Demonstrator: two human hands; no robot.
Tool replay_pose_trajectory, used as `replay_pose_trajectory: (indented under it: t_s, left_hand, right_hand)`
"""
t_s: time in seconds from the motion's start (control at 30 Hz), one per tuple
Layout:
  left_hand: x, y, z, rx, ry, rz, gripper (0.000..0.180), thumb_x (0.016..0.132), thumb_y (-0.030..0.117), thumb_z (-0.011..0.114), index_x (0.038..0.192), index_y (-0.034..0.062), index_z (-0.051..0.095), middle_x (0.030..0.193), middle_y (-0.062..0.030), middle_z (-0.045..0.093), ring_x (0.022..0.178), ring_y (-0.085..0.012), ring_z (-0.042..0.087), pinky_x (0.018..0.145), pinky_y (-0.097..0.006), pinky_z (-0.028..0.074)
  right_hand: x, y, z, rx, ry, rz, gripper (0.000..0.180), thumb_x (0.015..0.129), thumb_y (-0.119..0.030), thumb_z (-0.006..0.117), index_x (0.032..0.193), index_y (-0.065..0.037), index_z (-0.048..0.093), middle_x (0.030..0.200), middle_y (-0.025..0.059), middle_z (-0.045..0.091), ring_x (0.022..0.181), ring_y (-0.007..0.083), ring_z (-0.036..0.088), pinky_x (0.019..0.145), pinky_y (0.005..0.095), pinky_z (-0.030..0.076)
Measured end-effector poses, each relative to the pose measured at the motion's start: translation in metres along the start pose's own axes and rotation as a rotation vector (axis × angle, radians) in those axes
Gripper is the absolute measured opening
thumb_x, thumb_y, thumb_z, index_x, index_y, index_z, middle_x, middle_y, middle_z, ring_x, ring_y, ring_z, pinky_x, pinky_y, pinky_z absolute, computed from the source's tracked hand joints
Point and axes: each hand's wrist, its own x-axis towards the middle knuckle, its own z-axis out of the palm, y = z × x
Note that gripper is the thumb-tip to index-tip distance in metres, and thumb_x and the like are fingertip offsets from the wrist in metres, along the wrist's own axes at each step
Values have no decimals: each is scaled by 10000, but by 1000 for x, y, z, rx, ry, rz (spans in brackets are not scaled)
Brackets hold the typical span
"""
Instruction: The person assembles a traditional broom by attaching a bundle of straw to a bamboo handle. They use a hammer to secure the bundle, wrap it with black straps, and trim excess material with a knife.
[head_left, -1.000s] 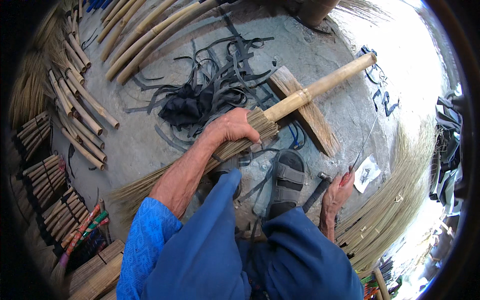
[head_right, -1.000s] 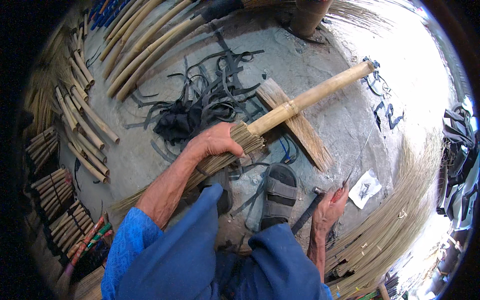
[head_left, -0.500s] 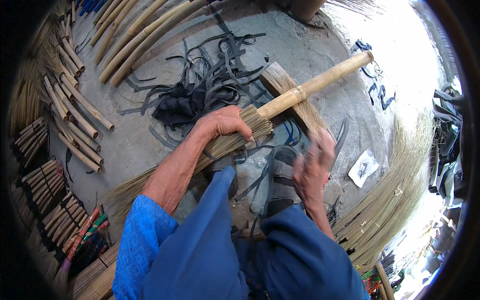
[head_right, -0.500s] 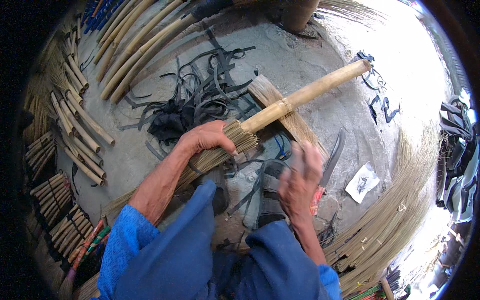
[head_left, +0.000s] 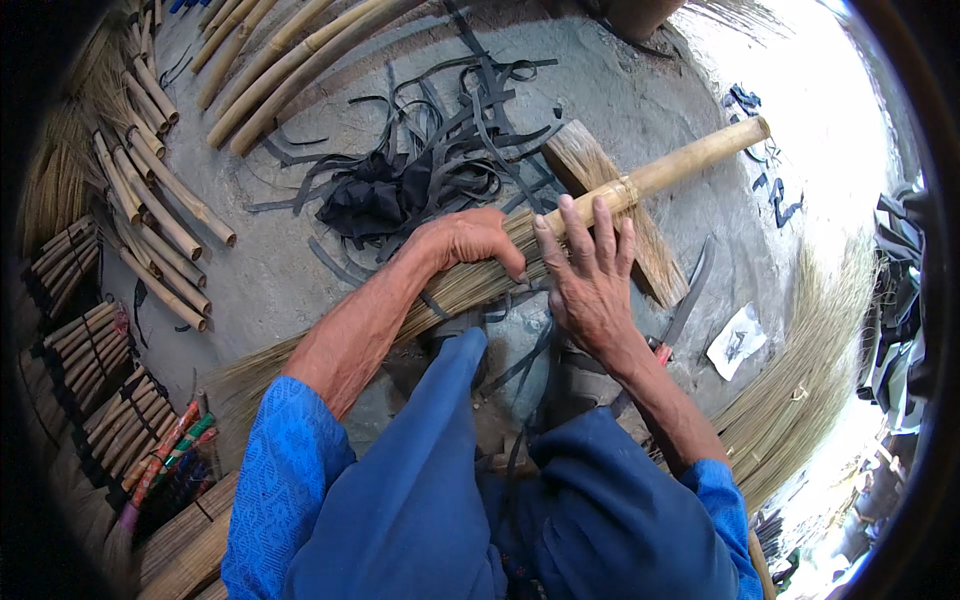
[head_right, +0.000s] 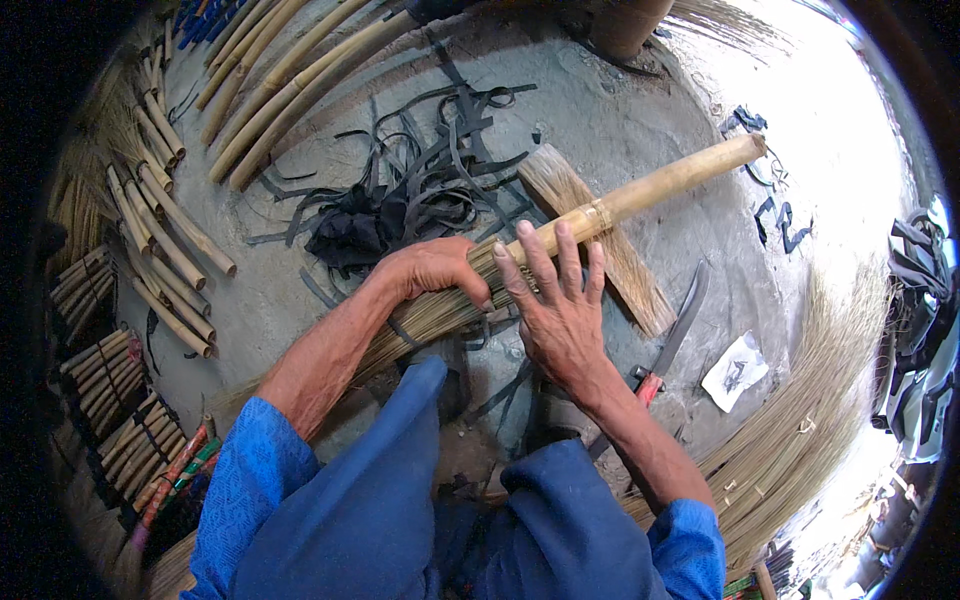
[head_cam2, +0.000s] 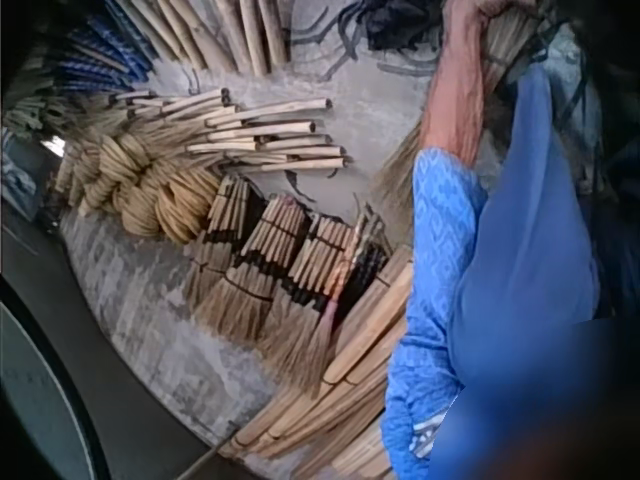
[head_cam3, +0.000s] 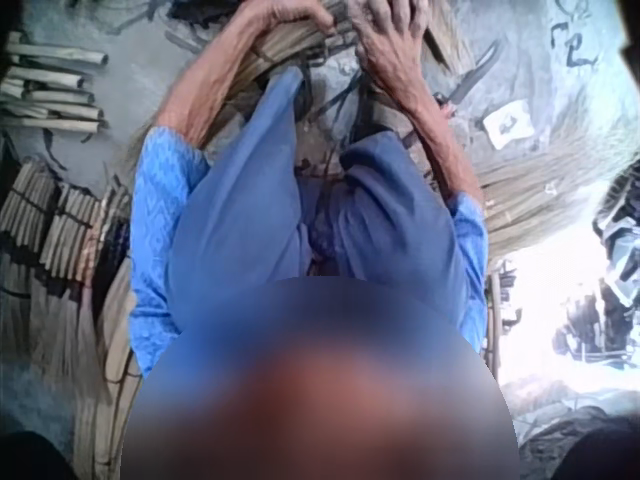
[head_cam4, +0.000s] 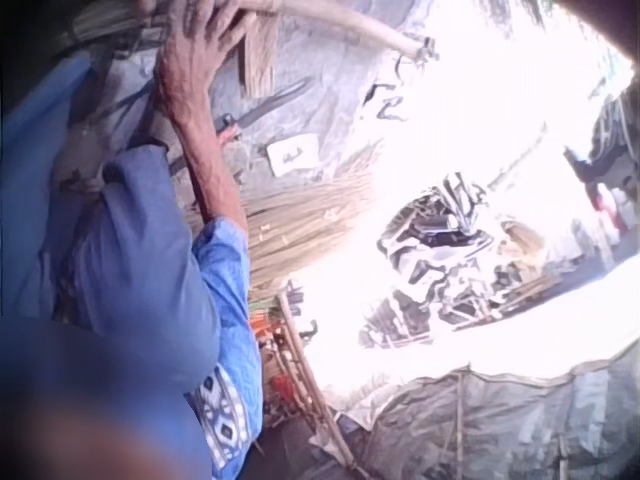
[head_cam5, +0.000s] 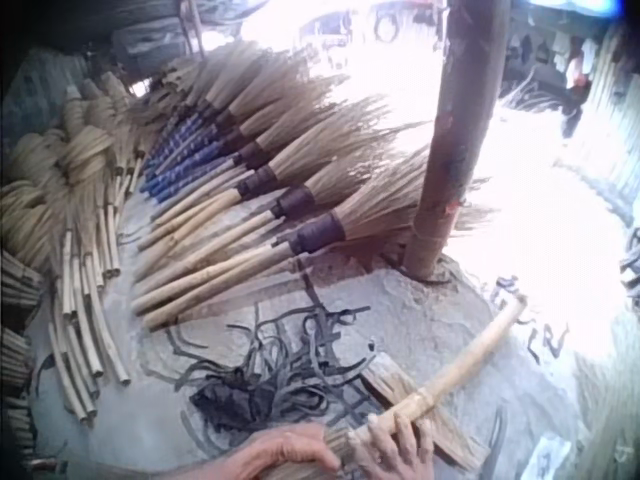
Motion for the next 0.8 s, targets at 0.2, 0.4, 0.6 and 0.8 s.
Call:
replay_pose_trajectory:
  t_s: [0.2,0.4,0.6,0.8]
  left_hand:
    - [-6,6,-3,-28,14,56,588,665,240,943,1154,-54,802,1053,-181,819,869,-279,779,770,-401,615]
    - [-31,17,21,295,328,427,886,677,280,975,1397,-96,620,1153,-217,810,1007,-343,797,932,-451,630]
    - [-31,12,35,672,545,169,772,693,334,930,1326,-34,686,1125,-289,799,1083,-434,792,969,-494,617]
    - [-15,6,5,311,105,173,621,707,264,926,1223,-27,740,1081,-172,814,971,-264,758,878,-411,585]
  right_hand:
    - [51,19,3,81,-285,-160,787,951,-183,725,1700,-186,483,1776,78,447,1686,327,342,1372,602,223]
    - [68,33,1,142,-347,-276,705,977,-175,713,1651,-112,515,1690,105,555,1632,297,450,1345,509,334]
    - [56,30,-10,135,-242,-146,956,878,-180,839,1735,-163,414,1800,105,405,1709,329,296,1391,555,223]
    - [39,30,-23,-13,-210,283,1121,807,-154,897,1781,-241,348,1874,95,251,1745,360,177,1384,681,109]
